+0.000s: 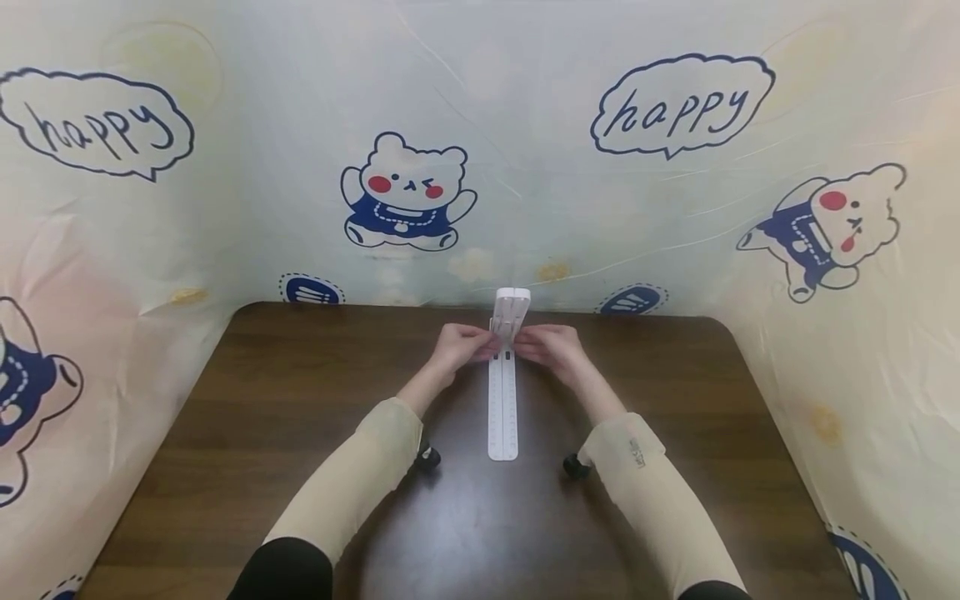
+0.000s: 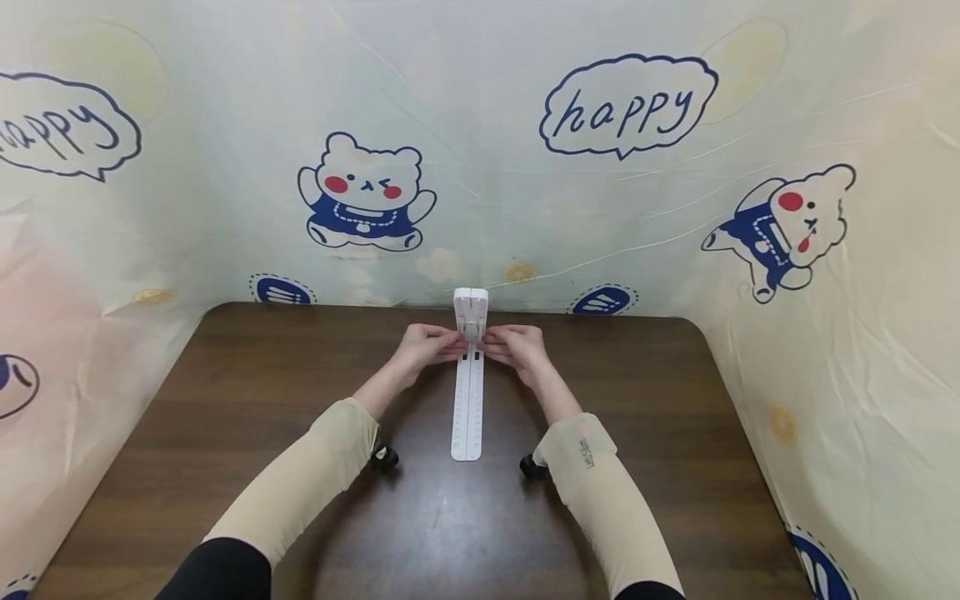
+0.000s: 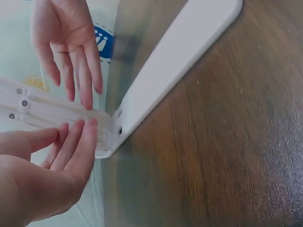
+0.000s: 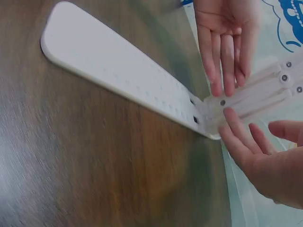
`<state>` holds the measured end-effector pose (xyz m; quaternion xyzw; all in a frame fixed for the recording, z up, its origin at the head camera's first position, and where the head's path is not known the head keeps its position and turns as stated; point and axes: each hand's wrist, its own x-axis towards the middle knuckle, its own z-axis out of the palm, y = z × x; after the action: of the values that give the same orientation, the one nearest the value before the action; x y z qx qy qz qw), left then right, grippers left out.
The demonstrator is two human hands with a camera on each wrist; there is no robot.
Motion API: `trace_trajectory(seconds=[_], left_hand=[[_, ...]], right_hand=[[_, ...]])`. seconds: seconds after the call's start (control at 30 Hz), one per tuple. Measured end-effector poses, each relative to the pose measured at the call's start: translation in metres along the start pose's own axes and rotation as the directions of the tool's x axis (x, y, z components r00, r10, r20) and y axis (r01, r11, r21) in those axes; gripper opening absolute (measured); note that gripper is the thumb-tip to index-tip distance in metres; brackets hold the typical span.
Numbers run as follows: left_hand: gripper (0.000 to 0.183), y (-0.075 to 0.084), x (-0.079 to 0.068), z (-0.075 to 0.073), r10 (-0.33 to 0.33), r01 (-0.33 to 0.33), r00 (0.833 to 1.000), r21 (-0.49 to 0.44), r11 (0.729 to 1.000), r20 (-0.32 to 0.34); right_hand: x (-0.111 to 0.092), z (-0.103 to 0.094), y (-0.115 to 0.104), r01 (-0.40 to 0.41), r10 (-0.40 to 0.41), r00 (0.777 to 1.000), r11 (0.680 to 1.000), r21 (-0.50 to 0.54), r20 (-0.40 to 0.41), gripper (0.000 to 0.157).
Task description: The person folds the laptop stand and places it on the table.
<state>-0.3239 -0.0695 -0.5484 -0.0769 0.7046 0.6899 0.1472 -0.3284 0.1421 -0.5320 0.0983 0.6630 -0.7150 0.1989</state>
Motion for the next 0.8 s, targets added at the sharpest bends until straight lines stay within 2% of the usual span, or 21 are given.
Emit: trace_trajectory(seconds=[0.13,0.33,0.47,0.6,0.7,0.8], left_hand=[[0.032,0.003,-0.003,0.001,-0.008,0.008,1.000,0.026,1.000,-0.013],[0.032,0.005,-0.008,0.000,0.015,-0.013,0.999,0.055,0.998,-0.040],[0.043,0.008,-0.016,-0.002,0.068,-0.048,0.991,0.166,0.985,-0.118],[0.067,0.017,-0.027,-0.003,0.134,-0.064,0.969,0.317,0.946,-0.205],[0.078,0.030,-0.035,-0.003,0.169,-0.089,0.965,0.359,0.929,-0.200],[0.083,0.042,-0.043,-0.004,0.184,-0.113,0.969,0.365,0.924,-0.165]], right_hand=[[-0.003,0.001,0.002,0.003,-0.004,1.000,0.998,0.066,0.023,0.043],[-0.005,0.000,0.003,0.019,-0.022,0.999,0.994,0.111,0.026,0.045],[-0.008,-0.002,0.001,0.048,-0.049,0.999,0.998,0.043,0.023,0.044],[-0.015,-0.005,-0.007,0.075,-0.076,0.997,0.995,-0.058,-0.008,0.045],[-0.022,-0.006,-0.015,0.105,-0.107,0.994,0.991,-0.085,-0.020,0.048],[-0.030,-0.005,-0.024,0.145,-0.148,0.989,0.983,-0.109,-0.024,0.052]])
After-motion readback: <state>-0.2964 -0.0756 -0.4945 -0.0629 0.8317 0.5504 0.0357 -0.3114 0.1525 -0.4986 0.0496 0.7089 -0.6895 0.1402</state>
